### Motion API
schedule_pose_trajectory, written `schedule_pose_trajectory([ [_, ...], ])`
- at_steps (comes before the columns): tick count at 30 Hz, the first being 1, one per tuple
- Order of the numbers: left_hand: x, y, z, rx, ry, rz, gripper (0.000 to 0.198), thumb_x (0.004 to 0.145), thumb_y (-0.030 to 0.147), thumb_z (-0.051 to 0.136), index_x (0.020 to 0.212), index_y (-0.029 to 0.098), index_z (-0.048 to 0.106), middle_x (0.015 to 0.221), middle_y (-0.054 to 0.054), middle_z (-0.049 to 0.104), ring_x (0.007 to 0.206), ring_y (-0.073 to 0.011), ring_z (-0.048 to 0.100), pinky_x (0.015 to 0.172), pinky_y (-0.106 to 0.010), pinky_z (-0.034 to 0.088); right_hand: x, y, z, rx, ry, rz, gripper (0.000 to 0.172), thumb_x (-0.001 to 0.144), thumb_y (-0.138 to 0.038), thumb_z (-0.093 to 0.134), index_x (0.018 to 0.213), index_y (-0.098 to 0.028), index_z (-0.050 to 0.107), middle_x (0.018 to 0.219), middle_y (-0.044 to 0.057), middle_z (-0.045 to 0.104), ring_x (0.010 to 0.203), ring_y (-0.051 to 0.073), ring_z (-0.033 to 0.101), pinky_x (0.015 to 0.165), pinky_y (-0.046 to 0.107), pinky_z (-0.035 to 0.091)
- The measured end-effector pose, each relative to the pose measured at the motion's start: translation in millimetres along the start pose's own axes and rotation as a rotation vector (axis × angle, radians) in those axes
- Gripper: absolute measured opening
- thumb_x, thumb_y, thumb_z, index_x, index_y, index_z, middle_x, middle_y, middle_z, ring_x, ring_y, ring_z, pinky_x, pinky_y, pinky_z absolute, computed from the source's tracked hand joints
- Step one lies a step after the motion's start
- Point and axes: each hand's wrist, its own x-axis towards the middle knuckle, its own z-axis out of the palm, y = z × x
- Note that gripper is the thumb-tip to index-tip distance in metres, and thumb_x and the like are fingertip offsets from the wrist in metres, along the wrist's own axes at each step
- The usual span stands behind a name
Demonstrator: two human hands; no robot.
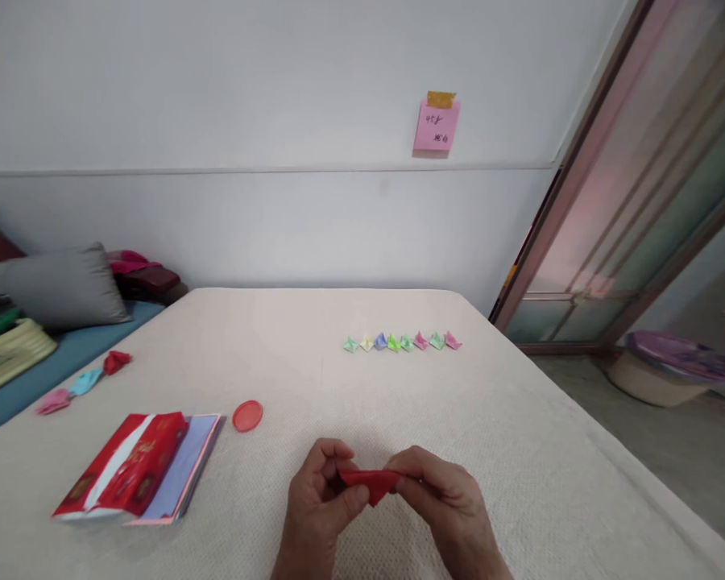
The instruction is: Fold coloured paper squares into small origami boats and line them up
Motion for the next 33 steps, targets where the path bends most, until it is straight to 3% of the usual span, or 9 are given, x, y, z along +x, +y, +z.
schedule_pose_trajectory([
  [8, -3.8, 6.9, 2.4, 0.043, 0.049, 0.060, 0.029, 0.067, 0.019, 0.077, 0.089, 0.020, 0.059, 0.067, 0.005, 0.064, 0.062, -0.0100, 0.059, 0.059, -0.020, 0.044, 1.7, -4.7, 0.8, 0.313, 0.035, 0.113, 0.017, 0.082, -0.033, 0.061, 0.085, -0.021, 0.072, 0.071, 0.003, 0.066, 0.068, 0.018, 0.056, 0.065, 0.028, 0.043],
  [12, -7.7, 6.8, 5.1, 0.118, 0.027, 0.105, 0.025, 0.071, 0.022, 0.075, 0.090, 0.020, 0.059, 0.069, 0.003, 0.064, 0.066, -0.0125, 0.060, 0.062, -0.023, 0.046, 0.2, -0.5, 3.9, 0.169, 0.037, 0.112, 0.009, 0.074, -0.029, 0.071, 0.076, -0.021, 0.070, 0.069, 0.001, 0.064, 0.067, 0.016, 0.055, 0.062, 0.027, 0.042],
  [16, -9.3, 4.4, 5.7, 0.152, 0.013, 0.126, 0.025, 0.072, 0.022, 0.074, 0.092, 0.020, 0.058, 0.070, 0.003, 0.064, 0.065, -0.0117, 0.059, 0.061, -0.022, 0.045, -1.8, 3.8, 6.1, 0.138, 0.076, 0.087, 0.020, 0.078, -0.031, 0.068, 0.063, -0.019, 0.067, 0.058, 0.000, 0.060, 0.058, 0.014, 0.051, 0.056, 0.025, 0.039],
  [24, -13.1, 6.7, 7.0, 0.277, 0.029, 0.162, 0.023, 0.074, 0.026, 0.072, 0.092, 0.021, 0.058, 0.073, 0.002, 0.066, 0.069, -0.0138, 0.061, 0.064, -0.023, 0.046, -0.2, 3.8, 10.3, 0.176, 0.005, 0.087, 0.017, 0.069, -0.035, 0.077, 0.077, -0.022, 0.069, 0.068, -0.001, 0.061, 0.065, 0.015, 0.052, 0.060, 0.025, 0.039],
  [33, -15.2, 2.5, 9.6, 0.346, 0.044, 0.184, 0.022, 0.073, 0.027, 0.072, 0.091, 0.023, 0.060, 0.072, 0.003, 0.065, 0.067, -0.0128, 0.060, 0.064, -0.022, 0.048, -4.1, 11.4, 17.2, 0.119, 0.037, 0.036, 0.013, 0.078, -0.027, 0.068, 0.067, -0.020, 0.067, 0.062, -0.002, 0.059, 0.059, 0.014, 0.050, 0.056, 0.024, 0.040],
])
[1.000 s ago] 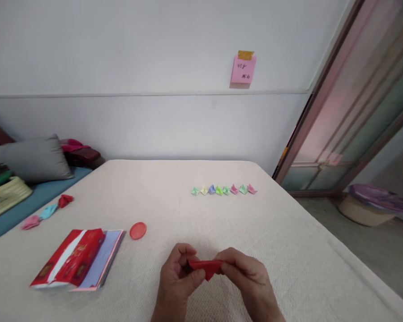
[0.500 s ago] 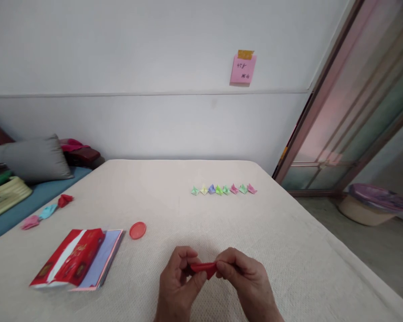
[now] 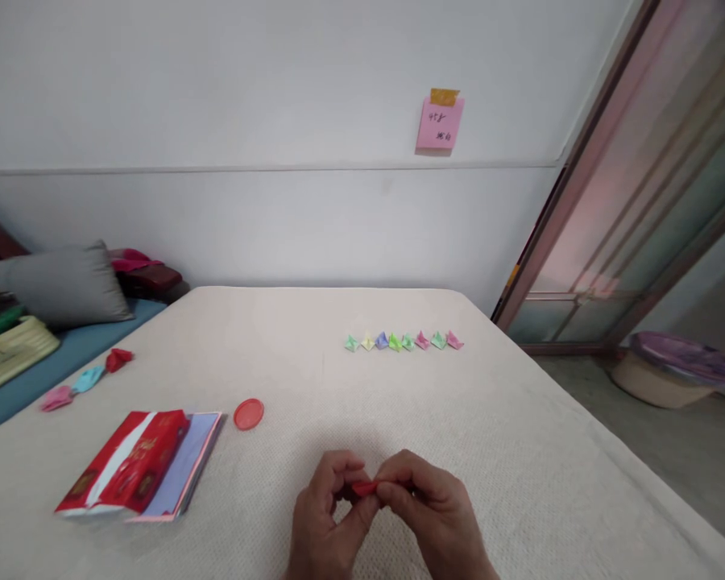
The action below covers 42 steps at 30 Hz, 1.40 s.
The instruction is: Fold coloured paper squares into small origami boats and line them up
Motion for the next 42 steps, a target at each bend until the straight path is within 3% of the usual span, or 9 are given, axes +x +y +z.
schedule_pose_trajectory([
  [5, 5.7, 2.7, -4.6, -0.012, -0.127, -0.032, 0.024, 0.073, 0.032, 0.071, 0.091, 0.021, 0.061, 0.078, 0.000, 0.064, 0.071, -0.0158, 0.059, 0.067, -0.026, 0.047, 0.3, -5.6, -2.1, -0.041, 0.036, -0.031, 0.012, 0.079, -0.027, 0.068, 0.068, -0.021, 0.068, 0.064, 0.000, 0.063, 0.061, 0.015, 0.055, 0.057, 0.025, 0.042],
  [8, 9.6, 7.5, -7.0, 0.042, -0.198, 0.004, 0.017, 0.079, 0.035, 0.065, 0.080, 0.018, 0.064, 0.069, 0.000, 0.059, 0.065, -0.0148, 0.053, 0.062, -0.024, 0.043, 0.5, -8.7, -3.1, -0.101, 0.041, -0.075, 0.011, 0.079, -0.027, 0.069, 0.068, -0.022, 0.068, 0.065, 0.000, 0.064, 0.061, 0.015, 0.056, 0.057, 0.025, 0.042],
  [16, 7.7, 10.0, -9.6, 0.162, -0.115, 0.154, 0.020, 0.083, 0.030, 0.062, 0.067, 0.020, 0.069, 0.060, 0.001, 0.060, 0.057, -0.0130, 0.050, 0.055, -0.022, 0.036, 1.0, -7.2, 0.3, -0.105, 0.005, -0.057, 0.017, 0.078, -0.029, 0.068, 0.064, -0.021, 0.067, 0.060, 0.000, 0.062, 0.058, 0.015, 0.054, 0.055, 0.025, 0.042],
  [22, 8.8, 8.4, -7.5, 0.140, -0.107, 0.040, 0.029, 0.083, 0.037, 0.060, 0.062, 0.018, 0.064, 0.056, 0.001, 0.055, 0.055, -0.0128, 0.047, 0.054, -0.022, 0.036, 0.5, -12.5, 3.1, -0.040, 0.007, 0.010, 0.016, 0.078, -0.025, 0.067, 0.063, -0.019, 0.065, 0.058, 0.000, 0.062, 0.058, 0.015, 0.053, 0.055, 0.024, 0.040],
  [28, 8.8, 6.8, -8.6, 0.125, -0.159, 0.067, 0.026, 0.080, 0.034, 0.064, 0.061, 0.017, 0.065, 0.057, 0.000, 0.059, 0.056, -0.0133, 0.050, 0.056, -0.023, 0.037, -0.7, -13.0, 8.3, -0.043, 0.021, 0.053, 0.019, 0.073, -0.025, 0.070, 0.056, -0.019, 0.064, 0.051, -0.003, 0.057, 0.052, 0.012, 0.046, 0.051, 0.023, 0.035],
  [33, 14.8, 7.0, -11.0, 0.062, -0.155, -0.131, 0.029, 0.078, 0.036, 0.066, 0.057, 0.016, 0.065, 0.052, -0.001, 0.060, 0.050, -0.0117, 0.044, 0.050, -0.023, 0.033, 2.6, -10.9, 12.9, 0.074, 0.056, 0.215, 0.019, 0.070, -0.025, 0.069, 0.053, -0.018, 0.063, 0.049, 0.000, 0.062, 0.049, 0.012, 0.046, 0.047, 0.023, 0.033],
  [38, 17.5, 2.6, -1.5, -0.063, -0.286, -0.218, 0.016, 0.077, 0.031, 0.066, 0.071, 0.017, 0.068, 0.060, 0.000, 0.061, 0.054, -0.0118, 0.047, 0.054, -0.023, 0.036, 7.3, -9.4, 8.7, 0.173, 0.170, 0.312, 0.021, 0.067, -0.029, 0.073, 0.053, -0.017, 0.062, 0.042, -0.004, 0.053, 0.043, 0.009, 0.038, 0.043, 0.022, 0.027],
  [42, 14.9, -4.3, 1.7, 0.009, -0.321, -0.210, 0.012, 0.074, 0.023, 0.064, 0.066, 0.016, 0.070, 0.058, 0.000, 0.058, 0.054, -0.0122, 0.045, 0.052, -0.023, 0.035, 7.5, -6.0, 7.3, 0.201, 0.168, 0.287, 0.021, 0.068, -0.028, 0.072, 0.053, -0.017, 0.062, 0.041, -0.007, 0.045, 0.042, 0.008, 0.037, 0.043, 0.022, 0.029],
])
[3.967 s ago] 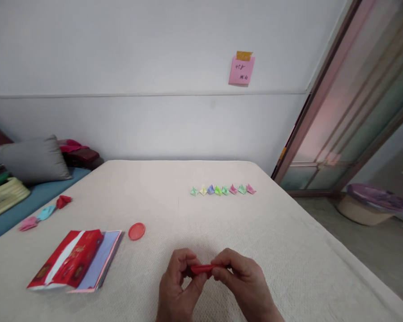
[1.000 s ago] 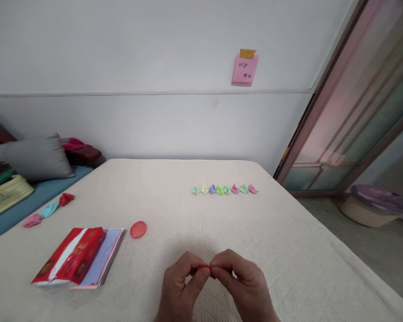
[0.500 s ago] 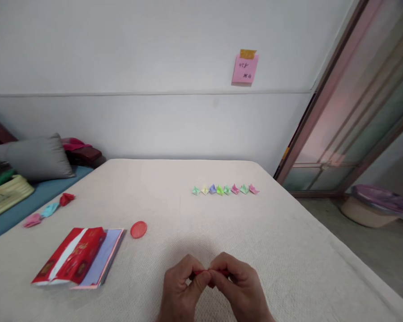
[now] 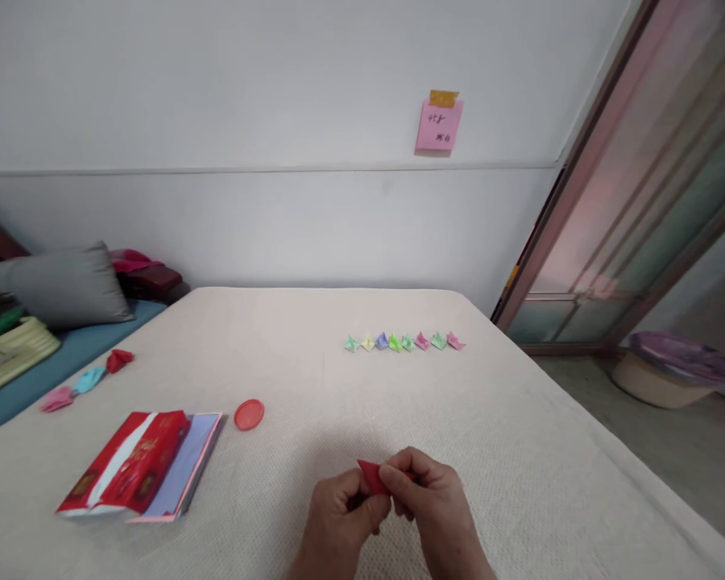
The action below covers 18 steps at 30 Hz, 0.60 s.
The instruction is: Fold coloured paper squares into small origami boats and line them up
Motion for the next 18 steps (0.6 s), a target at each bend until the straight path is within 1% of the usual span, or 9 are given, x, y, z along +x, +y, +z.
schedule_pose_trajectory([
  [2, -0.7, -1.0, -1.7, 0.005, 0.032, 0.016, 0.013, 0.074, 0.021, 0.063, 0.063, 0.016, 0.069, 0.056, 0.001, 0.056, 0.055, -0.0125, 0.043, 0.052, -0.023, 0.034, -0.2, 2.4, -0.2, -0.032, -0.032, -0.047, 0.017, 0.070, -0.026, 0.070, 0.057, -0.018, 0.064, 0.046, -0.005, 0.050, 0.045, 0.010, 0.043, 0.045, 0.022, 0.034],
  [4, -1.3, 0.4, -4.3, -0.001, 0.057, 0.020, 0.014, 0.072, 0.020, 0.064, 0.059, 0.016, 0.067, 0.053, 0.002, 0.051, 0.055, -0.0122, 0.041, 0.053, -0.023, 0.032, -0.6, 3.5, -0.9, -0.114, -0.036, -0.138, 0.005, 0.072, -0.023, 0.069, 0.069, -0.019, 0.068, 0.056, -0.003, 0.059, 0.052, 0.012, 0.051, 0.051, 0.023, 0.041],
  [5, -1.5, 1.8, -5.5, -0.006, 0.066, 0.020, 0.014, 0.072, 0.020, 0.064, 0.059, 0.016, 0.067, 0.052, 0.003, 0.048, 0.055, -0.0119, 0.039, 0.053, -0.023, 0.031, -0.8, 3.3, -1.6, -0.174, -0.032, -0.205, 0.004, 0.073, -0.021, 0.068, 0.076, -0.021, 0.070, 0.063, -0.002, 0.063, 0.057, 0.013, 0.054, 0.054, 0.024, 0.043],
  [7, -1.7, 5.0, -7.2, -0.016, 0.074, 0.021, 0.011, 0.071, 0.019, 0.064, 0.063, 0.016, 0.070, 0.052, 0.004, 0.046, 0.055, -0.0116, 0.037, 0.053, -0.023, 0.030, -1.1, 1.0, -3.4, -0.292, -0.039, -0.366, 0.015, 0.075, -0.017, 0.067, 0.087, -0.024, 0.070, 0.075, 0.000, 0.067, 0.065, 0.015, 0.058, 0.057, 0.024, 0.045],
  [10, -1.8, 8.9, -8.1, -0.010, 0.085, 0.024, 0.009, 0.070, 0.017, 0.064, 0.064, 0.016, 0.070, 0.053, 0.004, 0.046, 0.055, -0.0115, 0.037, 0.053, -0.023, 0.030, -1.7, -2.9, -6.4, -0.408, -0.099, -0.553, 0.017, 0.080, -0.013, 0.062, 0.087, -0.026, 0.070, 0.086, 0.002, 0.066, 0.076, 0.017, 0.062, 0.063, 0.025, 0.048],
  [13, -1.9, 10.8, -8.6, 0.002, 0.096, 0.017, 0.013, 0.071, 0.017, 0.065, 0.058, 0.016, 0.067, 0.052, 0.004, 0.045, 0.054, -0.0115, 0.038, 0.053, -0.023, 0.031, -2.3, -1.6, -8.6, -0.474, -0.109, -0.626, 0.020, 0.083, -0.011, 0.060, 0.088, -0.027, 0.070, 0.096, 0.004, 0.064, 0.086, 0.018, 0.063, 0.072, 0.027, 0.050],
  [15, -1.9, 11.4, -9.0, 0.013, 0.086, 0.005, 0.012, 0.072, 0.017, 0.065, 0.060, 0.017, 0.067, 0.052, 0.004, 0.046, 0.055, -0.0116, 0.038, 0.053, -0.023, 0.031, -2.6, 1.6, -9.4, -0.513, -0.098, -0.648, 0.019, 0.083, -0.012, 0.060, 0.089, -0.027, 0.069, 0.099, 0.006, 0.064, 0.089, 0.020, 0.062, 0.074, 0.029, 0.050],
  [18, -1.4, 11.0, -9.5, 0.062, 0.051, 0.017, 0.011, 0.075, 0.019, 0.063, 0.067, 0.017, 0.070, 0.056, 0.003, 0.051, 0.057, -0.0123, 0.041, 0.055, -0.024, 0.032, -2.4, 2.6, -10.4, -0.513, -0.104, -0.589, 0.012, 0.081, -0.014, 0.062, 0.081, -0.025, 0.067, 0.099, 0.006, 0.063, 0.090, 0.021, 0.061, 0.075, 0.030, 0.049],
])
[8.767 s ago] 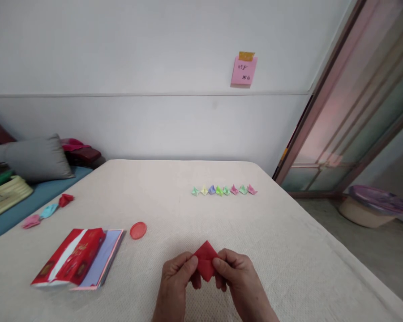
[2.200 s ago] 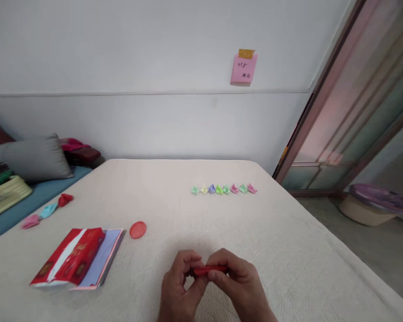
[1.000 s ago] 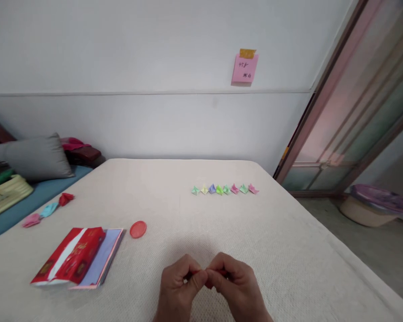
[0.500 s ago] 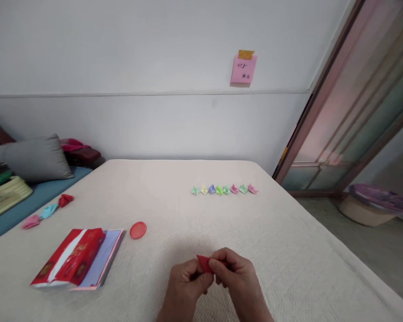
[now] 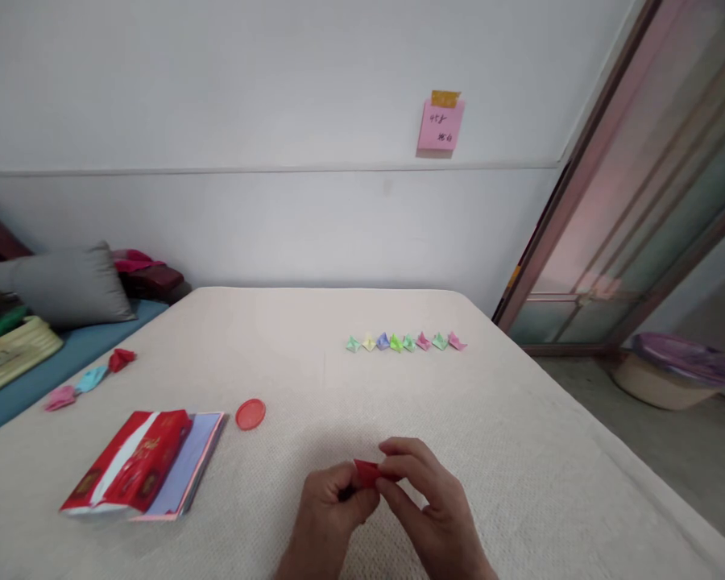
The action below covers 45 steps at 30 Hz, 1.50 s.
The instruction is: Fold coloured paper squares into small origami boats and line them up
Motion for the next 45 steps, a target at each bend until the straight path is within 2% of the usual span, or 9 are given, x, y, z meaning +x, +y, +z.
schedule_pose_trajectory([
  [3, 1.2, -2.6, 0.1, 0.107, -0.013, 0.100, 0.010, 0.074, 0.018, 0.065, 0.066, 0.018, 0.069, 0.061, 0.001, 0.055, 0.059, -0.0134, 0.044, 0.057, -0.025, 0.033, 4.6, -4.0, -4.9, 0.107, -0.037, 0.148, 0.011, 0.076, -0.015, 0.064, 0.069, -0.023, 0.065, 0.099, 0.005, 0.064, 0.092, 0.022, 0.061, 0.075, 0.029, 0.048],
  [8, 2.0, -6.6, -0.5, 0.168, -0.027, 0.201, 0.025, 0.074, 0.015, 0.064, 0.052, 0.018, 0.052, 0.061, 0.002, 0.048, 0.059, -0.0131, 0.041, 0.055, -0.024, 0.031, 12.8, -10.0, -15.3, 0.259, -0.138, 0.334, 0.014, 0.074, -0.016, 0.066, 0.062, -0.022, 0.066, 0.101, 0.004, 0.066, 0.098, 0.023, 0.060, 0.089, 0.034, 0.041],
  [12, 0.2, -2.1, -2.7, 0.105, -0.053, 0.222, 0.023, 0.077, 0.020, 0.063, 0.058, 0.019, 0.050, 0.067, 0.000, 0.052, 0.064, -0.0147, 0.043, 0.059, -0.026, 0.033, 12.0, -4.3, -16.7, 0.437, -0.171, 0.387, 0.011, 0.074, -0.023, 0.070, 0.063, -0.021, 0.069, 0.099, 0.005, 0.063, 0.087, 0.022, 0.060, 0.076, 0.033, 0.046],
  [15, -1.3, 2.8, -3.7, -0.041, -0.112, 0.154, 0.022, 0.082, 0.027, 0.061, 0.063, 0.018, 0.053, 0.067, 0.000, 0.053, 0.064, -0.0144, 0.044, 0.060, -0.027, 0.034, 11.6, 0.1, -16.1, 0.537, -0.202, 0.412, 0.012, 0.072, -0.026, 0.072, 0.062, -0.020, 0.072, 0.098, 0.006, 0.061, 0.082, 0.021, 0.058, 0.069, 0.031, 0.046],
  [19, -1.5, 0.8, -2.3, -0.306, -0.159, 0.015, 0.033, 0.092, 0.033, 0.049, 0.065, 0.015, 0.057, 0.061, -0.001, 0.052, 0.058, -0.0122, 0.044, 0.057, -0.026, 0.035, 12.7, 0.4, -15.3, 0.625, -0.233, 0.449, 0.009, 0.070, -0.024, 0.073, 0.062, -0.020, 0.074, 0.091, 0.007, 0.061, 0.098, 0.025, 0.053, 0.077, 0.032, 0.041],
  [23, 0.3, -6.6, -0.8, -0.521, -0.158, -0.100, 0.015, 0.080, 0.028, 0.069, 0.077, 0.016, 0.060, 0.063, 0.000, 0.059, 0.052, -0.0095, 0.046, 0.050, -0.022, 0.033, 11.5, -0.4, -11.4, 0.734, -0.251, 0.505, 0.008, 0.069, -0.023, 0.074, 0.062, -0.019, 0.075, 0.098, 0.006, 0.058, 0.089, 0.024, 0.056, 0.077, 0.034, 0.039],
  [32, 1.7, -14.4, -5.6, -0.682, -0.167, -0.218, 0.016, 0.071, 0.021, 0.076, 0.071, 0.015, 0.060, 0.058, 0.000, 0.060, 0.044, -0.0060, 0.045, 0.043, -0.018, 0.025, 10.1, -1.8, -2.0, 0.896, -0.225, 0.606, 0.005, 0.062, -0.020, 0.077, 0.057, -0.019, 0.074, 0.096, 0.006, 0.060, 0.090, 0.026, 0.055, 0.083, 0.038, 0.035],
  [38, 2.0, -15.4, -7.3, -0.673, -0.246, -0.277, 0.015, 0.076, 0.020, 0.070, 0.069, 0.014, 0.059, 0.056, -0.001, 0.058, 0.038, -0.0036, 0.038, 0.038, -0.018, 0.019, 10.0, 0.3, -3.3, 1.035, -0.211, 0.682, 0.014, 0.059, -0.007, 0.059, 0.053, -0.016, 0.066, 0.094, 0.007, 0.062, 0.086, 0.022, 0.053, 0.080, 0.035, 0.034],
  [45, 0.1, -10.1, -7.3, -0.686, -0.259, -0.351, 0.007, 0.081, 0.016, 0.066, 0.076, 0.012, 0.064, 0.072, -0.003, 0.063, 0.060, -0.0089, 0.055, 0.052, -0.018, 0.041, 11.6, 1.4, -7.4, 0.821, -0.153, 0.683, 0.015, 0.060, -0.007, 0.054, 0.052, -0.017, 0.063, 0.099, 0.009, 0.063, 0.102, 0.027, 0.048, 0.085, 0.037, 0.030],
])
